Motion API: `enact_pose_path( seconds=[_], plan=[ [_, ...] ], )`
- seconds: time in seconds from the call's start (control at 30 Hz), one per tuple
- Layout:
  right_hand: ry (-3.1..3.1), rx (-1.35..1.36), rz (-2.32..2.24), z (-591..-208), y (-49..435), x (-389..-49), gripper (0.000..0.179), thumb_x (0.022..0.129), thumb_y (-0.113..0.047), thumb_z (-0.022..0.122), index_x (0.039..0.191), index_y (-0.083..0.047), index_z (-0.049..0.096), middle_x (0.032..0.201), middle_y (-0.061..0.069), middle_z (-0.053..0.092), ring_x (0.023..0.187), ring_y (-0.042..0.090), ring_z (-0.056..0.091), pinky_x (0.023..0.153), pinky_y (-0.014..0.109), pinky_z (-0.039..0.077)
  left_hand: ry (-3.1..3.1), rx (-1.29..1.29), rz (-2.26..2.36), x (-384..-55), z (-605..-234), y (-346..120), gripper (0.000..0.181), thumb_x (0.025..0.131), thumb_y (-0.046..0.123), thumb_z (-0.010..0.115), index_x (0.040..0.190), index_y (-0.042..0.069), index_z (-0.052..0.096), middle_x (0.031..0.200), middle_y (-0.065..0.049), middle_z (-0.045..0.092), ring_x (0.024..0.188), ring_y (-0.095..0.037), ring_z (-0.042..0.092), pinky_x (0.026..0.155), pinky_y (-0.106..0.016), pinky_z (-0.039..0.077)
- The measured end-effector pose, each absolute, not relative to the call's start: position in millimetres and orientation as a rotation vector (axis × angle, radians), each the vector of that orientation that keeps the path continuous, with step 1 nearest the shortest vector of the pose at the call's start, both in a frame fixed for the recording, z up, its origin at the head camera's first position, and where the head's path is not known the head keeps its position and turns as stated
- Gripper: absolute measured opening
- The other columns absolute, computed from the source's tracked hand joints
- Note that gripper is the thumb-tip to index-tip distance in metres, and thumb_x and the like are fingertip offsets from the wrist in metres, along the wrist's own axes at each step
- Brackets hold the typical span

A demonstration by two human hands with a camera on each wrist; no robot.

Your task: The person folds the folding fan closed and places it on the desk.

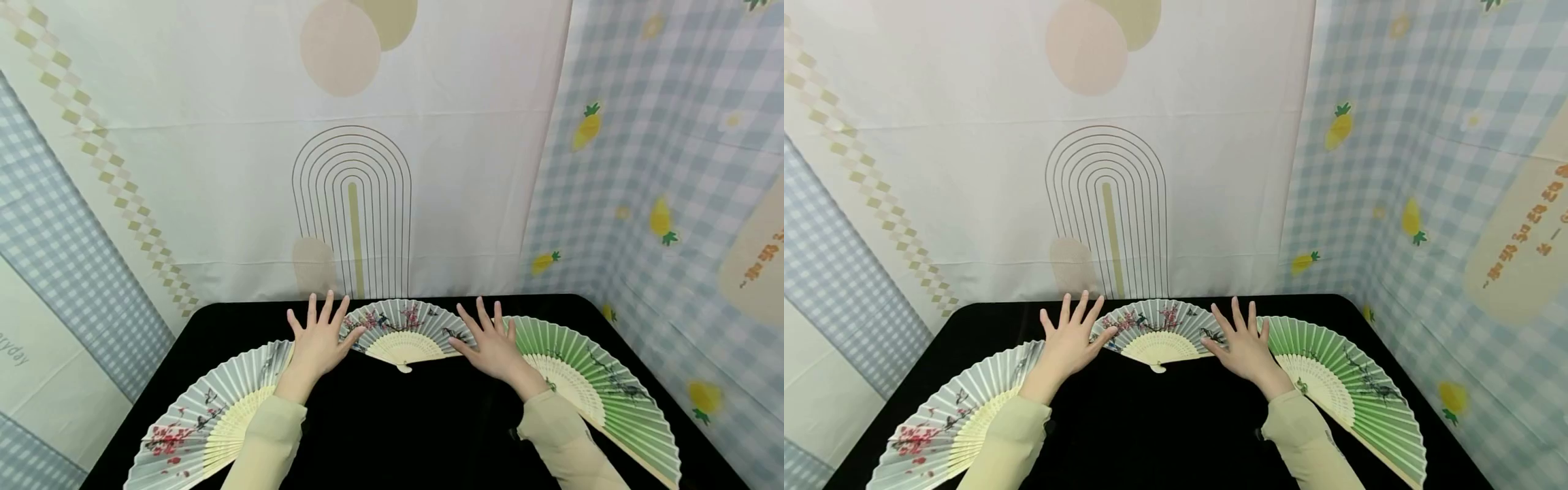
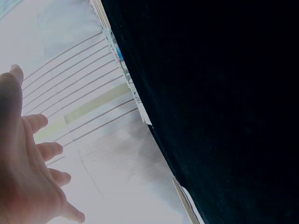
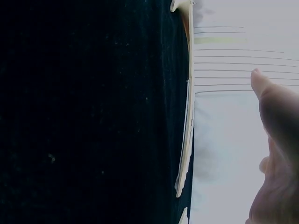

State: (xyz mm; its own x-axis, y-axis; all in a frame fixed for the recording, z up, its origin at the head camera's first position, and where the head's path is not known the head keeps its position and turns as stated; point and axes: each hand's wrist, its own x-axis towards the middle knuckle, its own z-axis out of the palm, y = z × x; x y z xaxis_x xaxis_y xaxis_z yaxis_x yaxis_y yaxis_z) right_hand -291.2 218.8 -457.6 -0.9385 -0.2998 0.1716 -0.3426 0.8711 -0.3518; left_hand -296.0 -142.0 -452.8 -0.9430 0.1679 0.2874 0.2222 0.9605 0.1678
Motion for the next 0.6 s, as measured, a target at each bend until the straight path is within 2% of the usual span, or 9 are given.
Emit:
enact_pose_path(
  seconds=[0.2,0.33,0.6],
  plan=[
    [-2.942,0.477,0.604,-459.1,221.4,-289.8,0.075,0.09,-0.064,0.038,0.15,-0.028,0.012,0.153,0.013,-0.012,0.131,0.04,-0.025,0.093,0.076,-0.004,-2.86,-0.3,-0.299,-295.1,-451.8,-141.8,0.079,0.084,0.077,0.025,0.149,0.034,0.013,0.154,-0.004,0.005,0.137,-0.036,-0.01,0.096,-0.073,-0.009],
    [-2.936,0.465,0.616,-456.9,223.3,-290.4,0.076,0.09,-0.065,0.038,0.15,-0.029,0.009,0.152,0.013,-0.014,0.13,0.038,-0.029,0.093,0.076,-0.007,-2.861,-0.299,-0.311,-295.1,-450.3,-142.3,0.078,0.085,0.075,0.027,0.149,0.033,0.014,0.154,-0.005,0.006,0.137,-0.036,-0.01,0.095,-0.073,-0.011],
    [-2.955,0.453,0.615,-449.4,222.3,-293.7,0.076,0.09,-0.065,0.038,0.15,-0.029,0.009,0.153,0.014,-0.01,0.131,0.04,-0.025,0.093,0.076,-0.005,-2.868,-0.292,-0.336,-295.6,-443.4,-147.9,0.08,0.083,0.078,0.024,0.149,0.032,0.017,0.154,-0.006,0.007,0.137,-0.038,-0.008,0.095,-0.074,-0.011]
  ],
)
